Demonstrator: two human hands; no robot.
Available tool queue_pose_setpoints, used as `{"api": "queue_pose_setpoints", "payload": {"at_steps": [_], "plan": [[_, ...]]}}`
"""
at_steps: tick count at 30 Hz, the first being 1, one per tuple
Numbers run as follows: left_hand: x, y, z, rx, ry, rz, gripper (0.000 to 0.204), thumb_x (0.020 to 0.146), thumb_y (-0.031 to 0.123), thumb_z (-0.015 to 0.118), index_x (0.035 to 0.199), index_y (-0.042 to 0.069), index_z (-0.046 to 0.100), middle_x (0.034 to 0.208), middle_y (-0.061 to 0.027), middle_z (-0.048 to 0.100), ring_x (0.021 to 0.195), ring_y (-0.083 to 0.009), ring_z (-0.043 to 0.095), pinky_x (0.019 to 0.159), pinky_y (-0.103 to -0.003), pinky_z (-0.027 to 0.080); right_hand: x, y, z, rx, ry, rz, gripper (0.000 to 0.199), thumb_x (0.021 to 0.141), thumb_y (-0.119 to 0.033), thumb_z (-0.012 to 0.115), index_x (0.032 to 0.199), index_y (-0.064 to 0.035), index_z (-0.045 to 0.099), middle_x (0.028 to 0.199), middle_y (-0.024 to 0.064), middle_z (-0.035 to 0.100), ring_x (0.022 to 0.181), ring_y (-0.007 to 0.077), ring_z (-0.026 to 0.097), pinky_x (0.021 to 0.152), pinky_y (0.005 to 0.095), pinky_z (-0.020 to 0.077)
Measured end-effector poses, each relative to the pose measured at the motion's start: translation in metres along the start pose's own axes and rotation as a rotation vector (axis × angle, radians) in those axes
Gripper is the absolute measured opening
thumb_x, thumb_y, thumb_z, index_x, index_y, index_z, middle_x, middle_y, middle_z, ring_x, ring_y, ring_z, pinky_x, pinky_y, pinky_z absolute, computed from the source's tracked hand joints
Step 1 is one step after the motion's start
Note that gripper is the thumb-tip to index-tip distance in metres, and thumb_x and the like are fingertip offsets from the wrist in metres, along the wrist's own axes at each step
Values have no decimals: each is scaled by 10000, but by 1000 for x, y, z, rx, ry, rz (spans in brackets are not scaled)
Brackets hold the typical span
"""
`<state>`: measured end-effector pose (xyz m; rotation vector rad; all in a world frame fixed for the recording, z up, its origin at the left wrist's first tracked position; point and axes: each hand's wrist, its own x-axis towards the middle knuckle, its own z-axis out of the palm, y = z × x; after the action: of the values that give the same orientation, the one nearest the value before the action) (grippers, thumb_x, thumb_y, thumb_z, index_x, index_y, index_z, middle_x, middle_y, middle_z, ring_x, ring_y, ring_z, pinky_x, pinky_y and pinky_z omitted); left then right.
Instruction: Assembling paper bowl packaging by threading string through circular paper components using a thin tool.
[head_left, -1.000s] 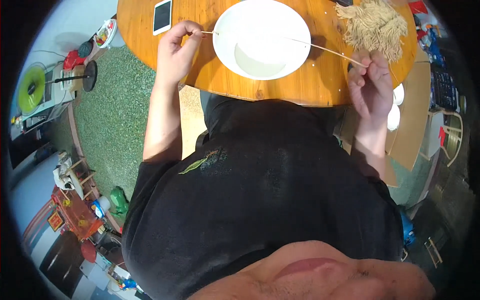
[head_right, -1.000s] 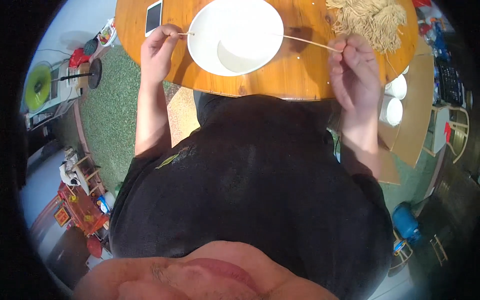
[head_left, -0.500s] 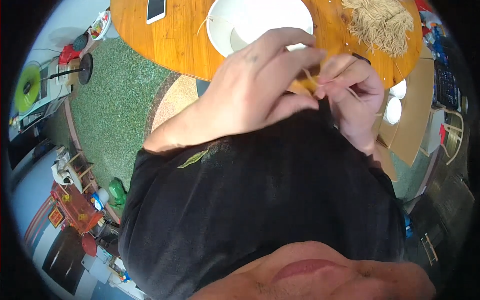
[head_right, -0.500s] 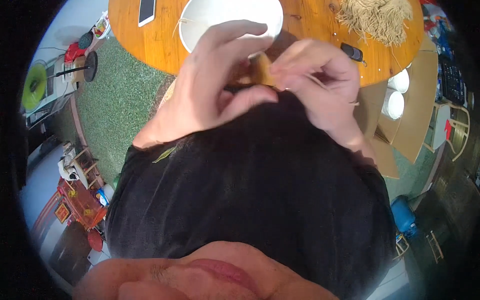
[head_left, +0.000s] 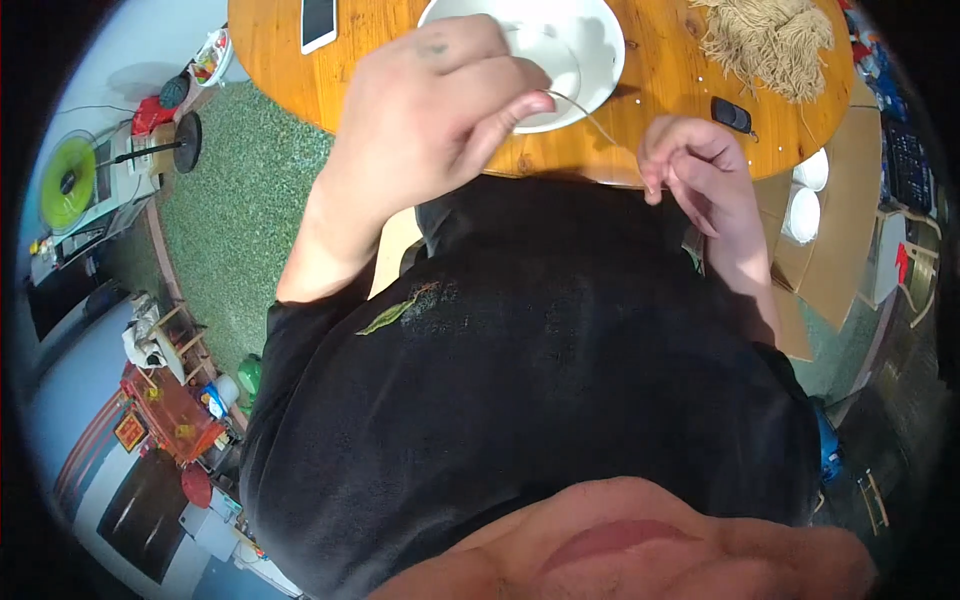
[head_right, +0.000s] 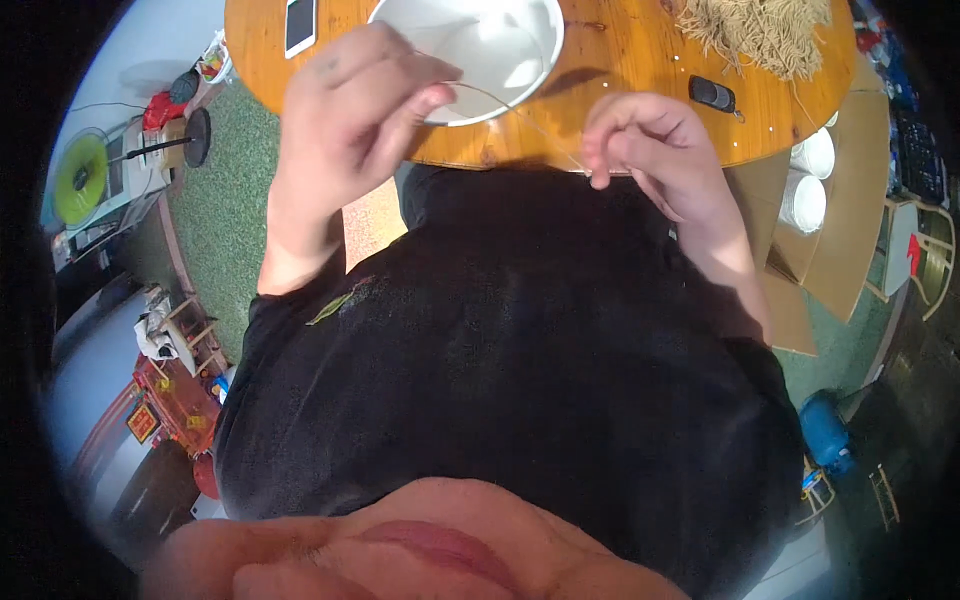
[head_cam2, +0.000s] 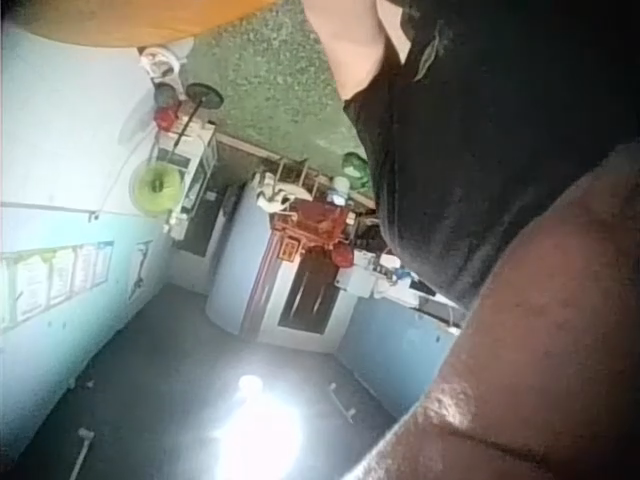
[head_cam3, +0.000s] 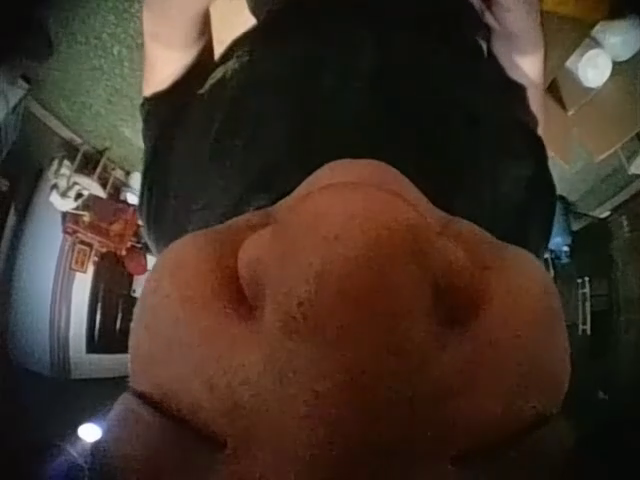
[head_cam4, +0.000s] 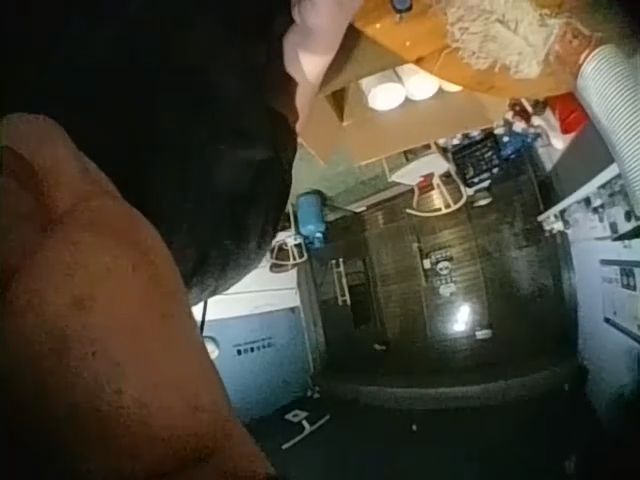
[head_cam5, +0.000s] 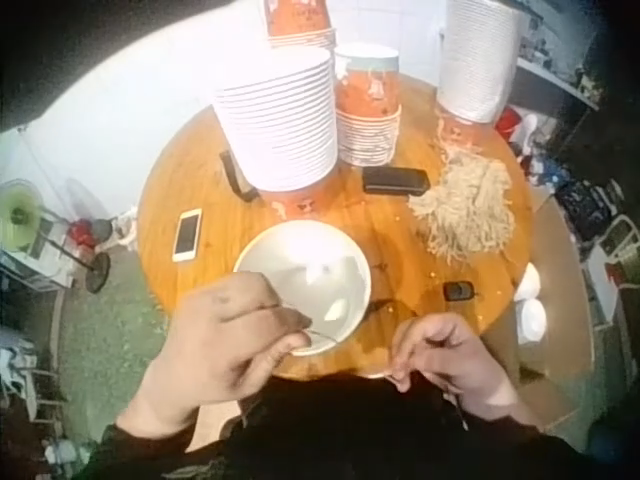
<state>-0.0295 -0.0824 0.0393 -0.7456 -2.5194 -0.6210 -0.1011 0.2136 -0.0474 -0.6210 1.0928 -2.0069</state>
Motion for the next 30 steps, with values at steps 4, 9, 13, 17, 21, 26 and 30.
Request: {"api": "queue_pose_setpoints", "payload": {"at_steps": [4, 9, 13, 17, 21, 26, 30], "plan": [[15, 9, 2, 15, -34, 76, 127, 799, 180, 802, 888, 103, 756, 785, -46, 601, 744, -245, 647, 617, -368, 503, 16, -13, 36, -926, 347, -327, 376, 781, -4, 839, 1108, 0, 655, 997, 54, 610, 868, 111, 585, 840, 236, 474], [25, 17, 15, 9, -4, 162, 137, 776, 175, 804, 869, 97, 740, 784, -33, 572, 727, -240, 638, 604, -373, 497, 17, -13, 54, -1036, 142, -124, 355, 800, 4, 835, 1124, 31, 692, 796, -8, 617, 681, 87, 553, 636, 255, 465], [27, 6, 17, 26, 3, 121, 111, 801, 166, 800, 877, 110, 742, 774, -45, 580, 722, -263, 636, 603, -378, 498, 11, -5, 53, -703, 97, -58, 147, 943, -1, 689, 1082, 46, 709, 858, 35, 677, 725, 98, 606, 660, 251, 506], [35, 10, 14, -5, -43, 20, 126, 862, 169, 727, 917, 59, 698, 871, -106, 663, 798, -319, 673, 676, -424, 533, 3, 6, 37, -415, 80, 109, 159, 1029, -77, 612, 1076, 31, 719, 873, 50, 673, 744, 108, 634, 675, 252, 544], [38, 29, 28, -54, 10, -144, 311, 843, 174, 788, 1068, 2, 659, 1091, -166, 676, 892, -375, 674, 778, -426, 566, 10, 15, 15, -369, 37, -130, 164, 1021, -110, 646, 1083, 20, 725, 888, 50, 674, 740, 121, 648, 677, 260, 551], [23, 60, 45, -76, 147, -297, 496, 782, 253, 893, 1124, 7, 632, 988, -174, 655, 855, -326, 664, 752, -399, 545, 26, 9, -11, 39, 416, -220, 147, 1013, -36, 585, 1120, 24, 666, 1045, 78, 676, 848, 139, 649, 768, 275, 530], [28, 69, 63, 122, -34, -380, 509, 761, 255, 889, 1118, -15, 646, 999, -229, 686, 957, -417, 679, 801, -459, 547, 34, 18, -10, 188, 357, -261, 140, 1022, -66, 624, 1129, 14, 665, 955, 83, 709, 799, 165, 694, 739, 270, 580]]}}
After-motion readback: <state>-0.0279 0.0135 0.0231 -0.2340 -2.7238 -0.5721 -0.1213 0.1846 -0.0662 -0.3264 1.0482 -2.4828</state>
